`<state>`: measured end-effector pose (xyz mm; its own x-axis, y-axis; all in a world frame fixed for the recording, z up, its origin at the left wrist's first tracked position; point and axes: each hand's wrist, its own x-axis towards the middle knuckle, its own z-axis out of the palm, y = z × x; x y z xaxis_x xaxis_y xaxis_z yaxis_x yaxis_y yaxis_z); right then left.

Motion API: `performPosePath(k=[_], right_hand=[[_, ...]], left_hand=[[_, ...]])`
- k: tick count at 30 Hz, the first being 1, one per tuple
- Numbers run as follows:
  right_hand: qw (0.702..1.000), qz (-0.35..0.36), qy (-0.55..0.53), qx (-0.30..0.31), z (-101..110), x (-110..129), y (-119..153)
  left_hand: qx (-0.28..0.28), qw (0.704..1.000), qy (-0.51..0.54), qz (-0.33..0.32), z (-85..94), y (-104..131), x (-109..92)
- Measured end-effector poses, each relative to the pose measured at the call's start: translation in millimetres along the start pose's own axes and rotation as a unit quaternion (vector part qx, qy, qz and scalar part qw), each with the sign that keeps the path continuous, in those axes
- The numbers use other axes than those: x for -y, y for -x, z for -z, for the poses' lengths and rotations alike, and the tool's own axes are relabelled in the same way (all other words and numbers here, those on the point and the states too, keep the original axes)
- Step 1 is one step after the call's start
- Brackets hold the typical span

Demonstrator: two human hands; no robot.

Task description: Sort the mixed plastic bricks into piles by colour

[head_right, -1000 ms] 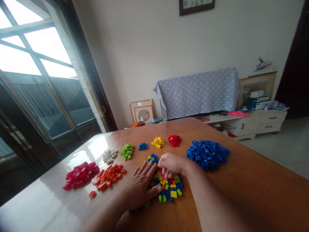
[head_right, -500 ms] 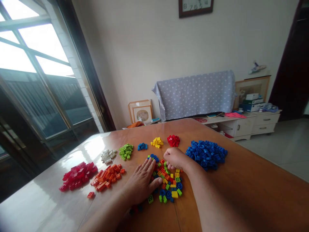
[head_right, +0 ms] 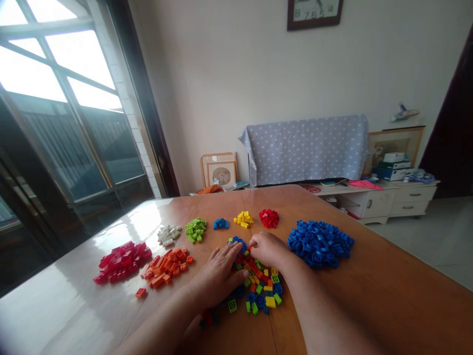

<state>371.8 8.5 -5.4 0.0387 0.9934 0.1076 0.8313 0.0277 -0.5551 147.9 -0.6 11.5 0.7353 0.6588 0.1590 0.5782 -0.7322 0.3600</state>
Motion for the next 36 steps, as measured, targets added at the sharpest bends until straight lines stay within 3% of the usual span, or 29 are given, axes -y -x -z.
performPosePath(k=[4, 8, 11, 17, 22, 26, 29, 32, 36], right_hand=[[0.994, 0.008, -0.113, -0.010, 2, 8, 3], [0.960, 0.033, -0.277, 0.019, 8, 25, 12], [0.941, 0.036, -0.335, 0.044, 10, 33, 16], [0.935, 0.053, -0.347, 0.044, 1, 32, 13], [0.932, 0.082, -0.343, 0.085, -11, 38, 14], [0.938, 0.102, -0.320, 0.081, -18, 48, 18], [0.946, 0.089, -0.304, 0.075, -17, 50, 19], [0.954, 0.071, -0.288, 0.043, -12, 47, 18], [0.955, 0.048, -0.293, -0.005, -3, 42, 16]], left_hand=[[-0.059, 0.998, -0.007, 0.003, 6.0, -2, 2], [-0.101, 0.995, 0.005, 0.002, 11.6, -3, 1], [-0.112, 0.994, 0.015, 0.009, 14.5, -3, -2], [-0.127, 0.990, 0.038, 0.047, 18.0, -3, -8], [-0.141, 0.980, 0.114, 0.085, 11.8, -4, -6], [-0.137, 0.966, 0.168, 0.138, 8.0, -7, 0], [-0.123, 0.973, 0.111, 0.163, 16.3, -5, 7], [-0.113, 0.976, -0.035, 0.184, 33.3, 3, 17], [-0.104, 0.951, -0.176, 0.233, 54.8, 15, 38]])
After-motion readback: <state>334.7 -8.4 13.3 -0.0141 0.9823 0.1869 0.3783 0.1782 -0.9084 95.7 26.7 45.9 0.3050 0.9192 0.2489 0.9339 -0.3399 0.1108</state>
